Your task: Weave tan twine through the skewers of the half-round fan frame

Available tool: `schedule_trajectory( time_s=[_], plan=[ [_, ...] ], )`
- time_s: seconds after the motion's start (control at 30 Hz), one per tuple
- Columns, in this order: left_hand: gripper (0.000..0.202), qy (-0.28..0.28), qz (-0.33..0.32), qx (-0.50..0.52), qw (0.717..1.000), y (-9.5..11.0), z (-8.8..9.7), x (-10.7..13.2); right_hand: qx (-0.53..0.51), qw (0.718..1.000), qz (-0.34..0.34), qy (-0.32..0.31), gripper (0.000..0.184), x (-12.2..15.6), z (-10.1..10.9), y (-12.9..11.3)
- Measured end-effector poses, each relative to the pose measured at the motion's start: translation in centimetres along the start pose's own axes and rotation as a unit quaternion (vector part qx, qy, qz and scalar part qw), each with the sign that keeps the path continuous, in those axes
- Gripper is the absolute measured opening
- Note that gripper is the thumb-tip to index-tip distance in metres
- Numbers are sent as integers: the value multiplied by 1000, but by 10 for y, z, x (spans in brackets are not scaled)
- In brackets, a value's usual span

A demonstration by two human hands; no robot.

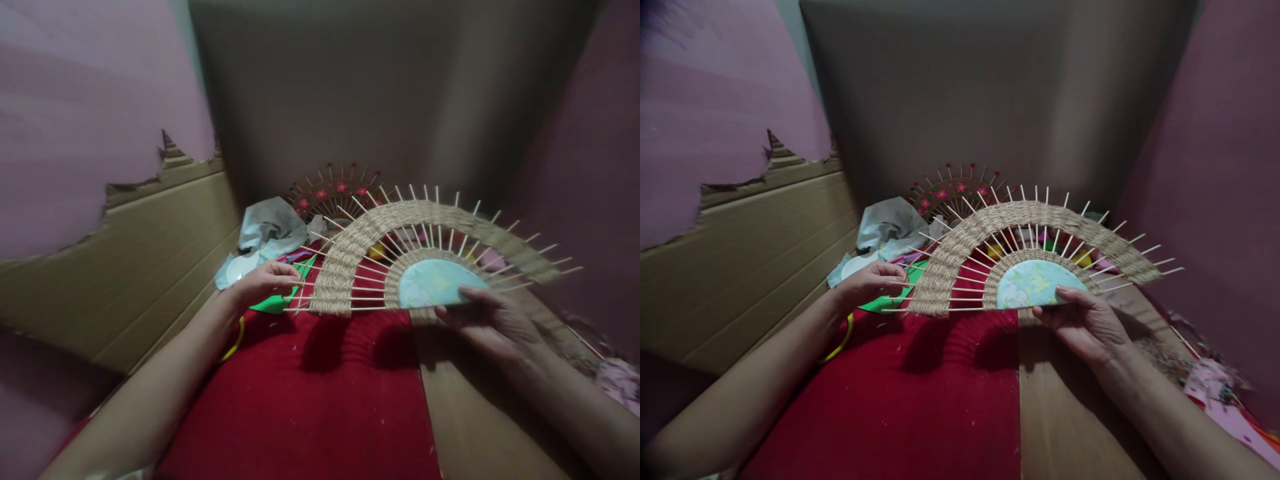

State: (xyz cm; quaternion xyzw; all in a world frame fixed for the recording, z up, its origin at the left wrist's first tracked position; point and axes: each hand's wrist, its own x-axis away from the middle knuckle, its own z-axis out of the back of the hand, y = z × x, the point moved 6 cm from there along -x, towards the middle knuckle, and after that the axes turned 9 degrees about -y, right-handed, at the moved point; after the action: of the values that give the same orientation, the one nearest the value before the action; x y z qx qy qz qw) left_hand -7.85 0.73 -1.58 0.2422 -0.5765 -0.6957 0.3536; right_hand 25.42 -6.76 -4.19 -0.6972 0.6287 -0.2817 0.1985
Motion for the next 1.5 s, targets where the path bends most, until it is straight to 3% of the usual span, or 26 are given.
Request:
schedule_trajectory(
  time_s=[0.2,0.43,0.7,0.9,1.07,1.23,1.5],
  plan=[
    [16,-29,14,4,999,-2,-17,-3,-18,1000,11,12,31,-1,2,1],
    [17,1,9,-25,1000,-3,4,1,-14,999,30,-7,28,-5,5,-3],
    [15,0,7,-6,1000,-2,8,6,-10,999,41,-33,30,-8,7,-5],
    [21,12,53,-115,992,7,17,13,-12,999,25,-40,29,-9,7,1],
    [30,24,58,-178,982,19,6,12,-21,999,23,-44,26,-9,7,6],
    [42,9,48,-97,994,14,-4,7,-27,999,25,-33,22,-7,5,8],
    [16,-24,22,84,996,-8,14,6,-36,999,30,-19,27,-2,0,5]
  ],
)
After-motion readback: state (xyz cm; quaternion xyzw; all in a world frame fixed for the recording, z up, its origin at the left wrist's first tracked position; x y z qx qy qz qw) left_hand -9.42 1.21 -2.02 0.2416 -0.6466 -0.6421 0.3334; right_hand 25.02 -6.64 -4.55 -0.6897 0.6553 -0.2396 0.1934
